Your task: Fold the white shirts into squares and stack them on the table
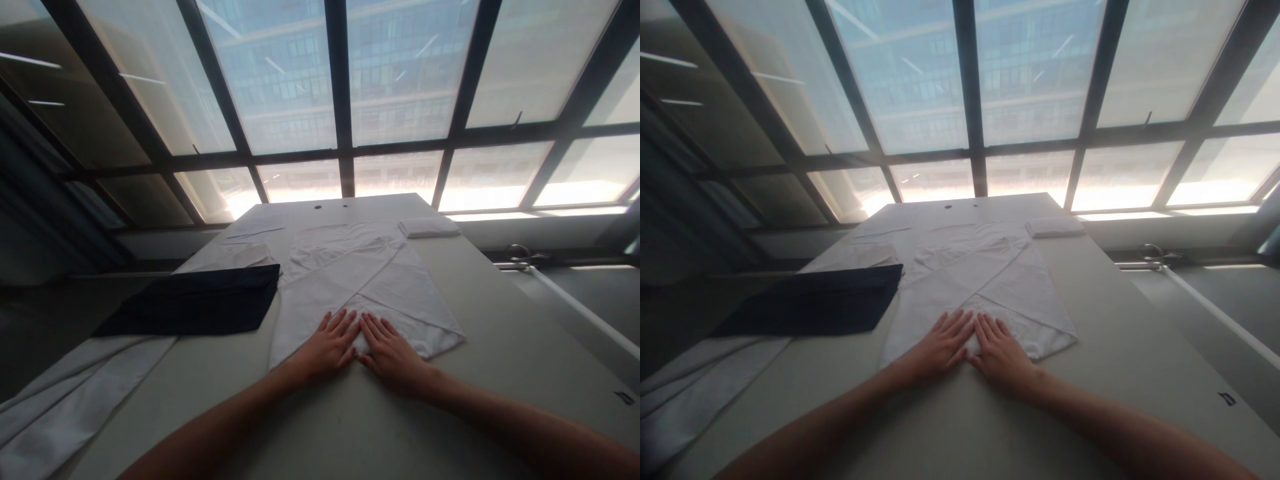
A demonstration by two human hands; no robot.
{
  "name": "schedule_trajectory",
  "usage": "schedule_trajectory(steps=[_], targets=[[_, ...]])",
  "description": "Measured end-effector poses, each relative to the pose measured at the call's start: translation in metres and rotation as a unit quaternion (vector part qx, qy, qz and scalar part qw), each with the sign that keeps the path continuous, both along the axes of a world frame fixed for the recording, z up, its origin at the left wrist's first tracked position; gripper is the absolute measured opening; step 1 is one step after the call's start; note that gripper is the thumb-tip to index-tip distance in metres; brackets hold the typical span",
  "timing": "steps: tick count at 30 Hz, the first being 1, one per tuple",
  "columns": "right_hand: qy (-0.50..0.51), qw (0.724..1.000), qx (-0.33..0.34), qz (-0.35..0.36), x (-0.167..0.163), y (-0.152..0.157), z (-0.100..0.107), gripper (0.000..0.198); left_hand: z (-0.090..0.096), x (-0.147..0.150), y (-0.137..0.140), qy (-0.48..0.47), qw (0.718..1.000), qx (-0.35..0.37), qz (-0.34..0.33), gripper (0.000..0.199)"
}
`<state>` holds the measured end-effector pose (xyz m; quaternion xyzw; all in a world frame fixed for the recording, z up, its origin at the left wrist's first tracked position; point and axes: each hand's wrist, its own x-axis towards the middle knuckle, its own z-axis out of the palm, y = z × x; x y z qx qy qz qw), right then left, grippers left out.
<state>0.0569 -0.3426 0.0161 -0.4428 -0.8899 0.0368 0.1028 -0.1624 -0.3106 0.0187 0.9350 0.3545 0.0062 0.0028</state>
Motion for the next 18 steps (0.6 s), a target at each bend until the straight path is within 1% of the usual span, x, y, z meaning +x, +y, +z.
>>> schedule_trajectory(steps=[5,9,14,18], targets=[[-0.009,1.000,-0.011,-0.024,0.002,-0.002,0.000,0.072,-0.003,0.001,0.000,0.009,1.000,0.001,0.018,0.063],[-0.007,0.998,-0.004,-0.065,0.007,-0.002,-0.005,0.070,-0.002,0.002,-0.001,-0.001,0.999,0.002,0.032,0.061],[-0.032,0.992,0.016,-0.124,0.013,-0.004,-0.009,0.071,-0.003,0.001,0.000,-0.023,0.999,-0.005,0.027,0.058],[-0.029,0.987,0.026,-0.153,0.011,-0.007,-0.009,0.073,-0.006,-0.001,0.001,-0.037,0.999,-0.006,0.024,0.058]])
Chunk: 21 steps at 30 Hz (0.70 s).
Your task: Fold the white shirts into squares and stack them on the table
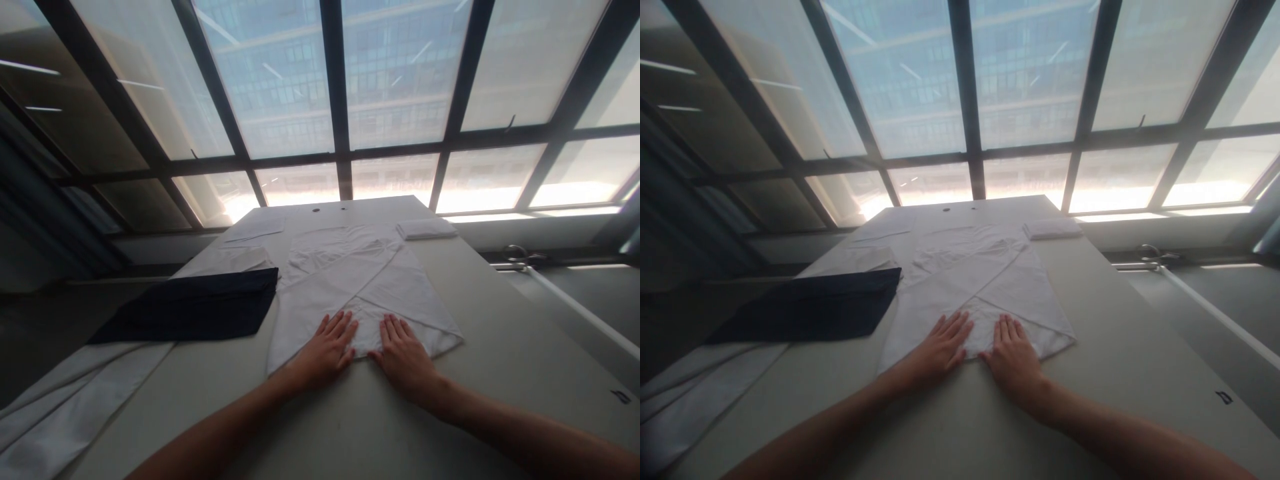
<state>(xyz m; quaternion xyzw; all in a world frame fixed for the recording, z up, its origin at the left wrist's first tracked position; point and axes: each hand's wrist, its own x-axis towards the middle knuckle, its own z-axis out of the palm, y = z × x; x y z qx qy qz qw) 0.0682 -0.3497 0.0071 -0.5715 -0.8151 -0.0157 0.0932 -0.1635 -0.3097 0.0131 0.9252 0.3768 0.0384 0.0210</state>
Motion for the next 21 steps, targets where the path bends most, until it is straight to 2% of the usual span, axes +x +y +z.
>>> schedule_trajectory(steps=[3,7,10,14,21], targets=[[0.032,0.999,0.003,0.008,-0.003,0.000,0.005,0.069,0.002,0.000,-0.001,-0.003,1.000,-0.002,-0.003,0.058],[0.095,0.993,0.018,0.074,-0.008,0.006,0.016,0.060,0.005,0.001,-0.002,-0.006,1.000,-0.001,-0.009,0.059],[0.100,0.990,0.001,0.102,-0.011,0.012,0.017,0.058,0.003,0.002,-0.001,-0.009,1.000,0.004,-0.013,0.061],[0.078,0.992,-0.042,0.094,-0.009,0.015,0.011,0.061,0.002,0.002,0.000,-0.008,1.000,0.009,-0.014,0.062],[0.064,0.994,-0.043,0.072,-0.006,0.013,0.006,0.066,0.001,0.002,0.001,-0.011,1.000,0.021,-0.019,0.061]])
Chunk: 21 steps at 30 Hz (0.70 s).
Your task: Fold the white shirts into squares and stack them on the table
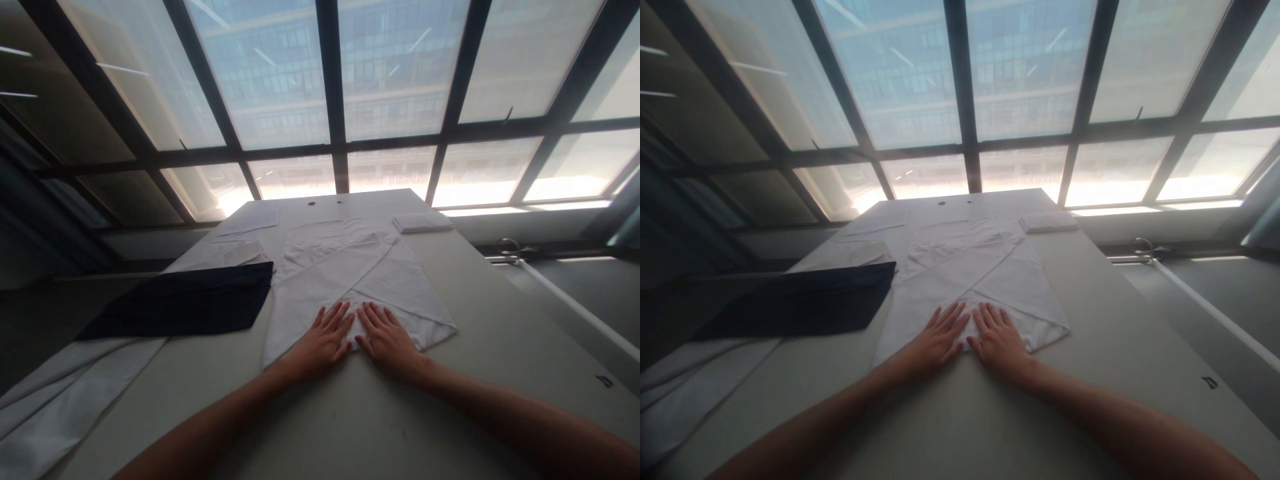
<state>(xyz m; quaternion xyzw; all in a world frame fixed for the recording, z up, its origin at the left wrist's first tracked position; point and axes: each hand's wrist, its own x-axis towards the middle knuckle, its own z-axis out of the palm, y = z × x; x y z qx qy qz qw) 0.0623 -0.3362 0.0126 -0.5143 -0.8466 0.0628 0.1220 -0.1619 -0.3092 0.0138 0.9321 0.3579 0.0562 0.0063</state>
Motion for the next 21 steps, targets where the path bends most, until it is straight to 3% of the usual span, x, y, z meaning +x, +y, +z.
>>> schedule_trajectory(steps=[7,13,21], targets=[[-0.003,0.999,0.003,-0.044,0.000,0.002,-0.002,0.066,0.004,-0.001,-0.001,-0.001,1.000,-0.007,-0.005,0.059],[-0.010,0.998,0.001,-0.058,-0.001,0.004,0.001,0.060,0.020,0.003,-0.005,0.005,0.996,-0.016,-0.084,0.062],[-0.007,0.998,0.020,-0.056,0.000,0.003,-0.002,0.058,0.023,0.004,-0.005,-0.013,0.994,-0.065,-0.086,0.063]])
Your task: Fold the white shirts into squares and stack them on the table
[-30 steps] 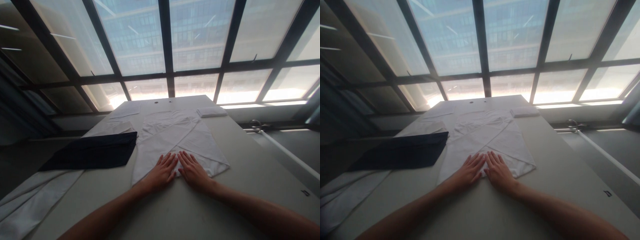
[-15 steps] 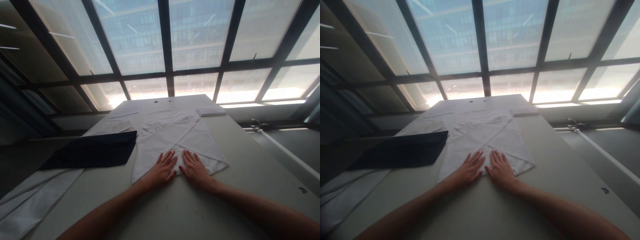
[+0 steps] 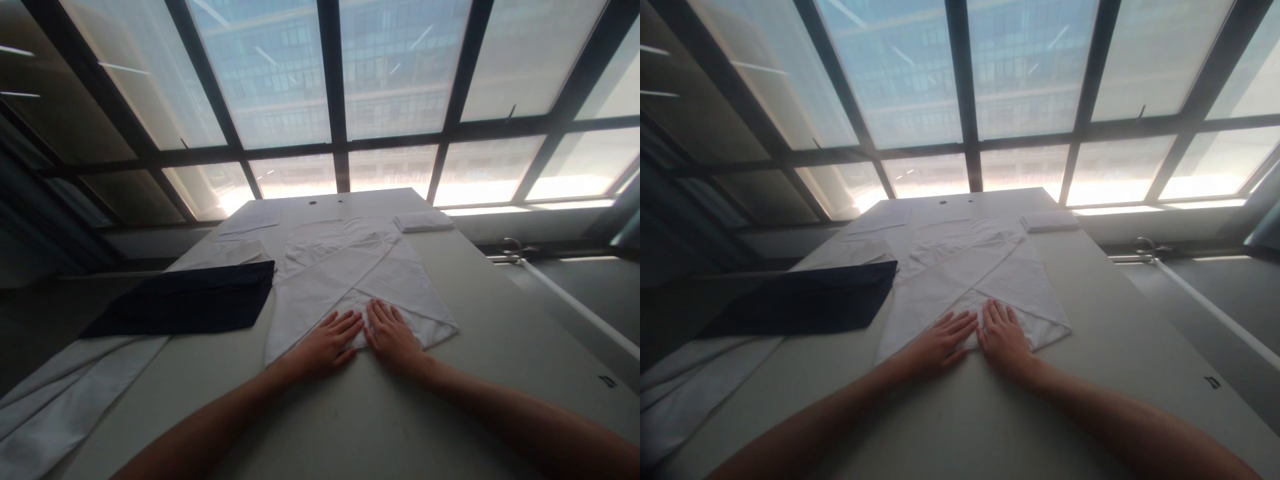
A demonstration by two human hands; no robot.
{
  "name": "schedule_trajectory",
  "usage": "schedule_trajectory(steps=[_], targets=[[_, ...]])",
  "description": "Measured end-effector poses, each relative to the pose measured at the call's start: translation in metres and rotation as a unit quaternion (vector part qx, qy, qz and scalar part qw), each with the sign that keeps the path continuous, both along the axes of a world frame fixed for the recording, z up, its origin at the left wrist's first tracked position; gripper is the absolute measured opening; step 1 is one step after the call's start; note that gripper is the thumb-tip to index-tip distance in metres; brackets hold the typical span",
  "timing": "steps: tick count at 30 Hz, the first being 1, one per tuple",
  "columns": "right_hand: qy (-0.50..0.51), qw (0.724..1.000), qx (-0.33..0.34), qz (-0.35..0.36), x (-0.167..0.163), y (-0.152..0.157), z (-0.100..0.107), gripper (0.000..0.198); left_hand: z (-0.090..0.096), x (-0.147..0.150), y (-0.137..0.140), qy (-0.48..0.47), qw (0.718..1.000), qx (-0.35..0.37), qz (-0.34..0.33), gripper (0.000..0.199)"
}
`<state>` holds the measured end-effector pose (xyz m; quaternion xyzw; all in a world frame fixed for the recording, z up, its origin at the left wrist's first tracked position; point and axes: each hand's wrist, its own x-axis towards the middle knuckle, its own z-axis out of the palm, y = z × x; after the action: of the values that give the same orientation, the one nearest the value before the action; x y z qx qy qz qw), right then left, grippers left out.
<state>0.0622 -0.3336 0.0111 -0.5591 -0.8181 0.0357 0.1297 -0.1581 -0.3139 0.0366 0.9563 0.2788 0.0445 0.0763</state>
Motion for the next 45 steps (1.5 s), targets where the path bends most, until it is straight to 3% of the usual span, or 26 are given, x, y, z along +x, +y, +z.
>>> schedule_trajectory(steps=[5,9,22,32,41,45], targets=[[0.025,0.995,0.039,0.084,-0.004,-0.009,0.009,0.061,0.001,0.002,-0.001,-0.010,1.000,0.005,0.006,0.064],[0.019,0.989,0.006,0.145,-0.008,-0.011,0.011,0.068,0.005,0.004,-0.002,-0.009,1.000,-0.005,0.001,0.066],[0.005,0.998,-0.015,0.064,-0.002,-0.005,-0.006,0.079,0.002,0.003,-0.003,-0.011,1.000,0.012,0.018,0.064],[-0.045,0.997,-0.035,0.058,0.024,-0.008,0.002,0.077,-0.006,-0.017,-0.002,0.008,1.000,-0.002,0.007,0.066],[-0.051,0.999,-0.006,0.000,0.024,-0.011,-0.007,0.078,-0.004,-0.016,-0.003,0.016,1.000,-0.012,0.011,0.067],[-0.042,0.998,0.042,0.030,0.019,-0.010,0.000,0.079,-0.003,-0.015,-0.003,0.013,1.000,-0.004,0.014,0.067]])
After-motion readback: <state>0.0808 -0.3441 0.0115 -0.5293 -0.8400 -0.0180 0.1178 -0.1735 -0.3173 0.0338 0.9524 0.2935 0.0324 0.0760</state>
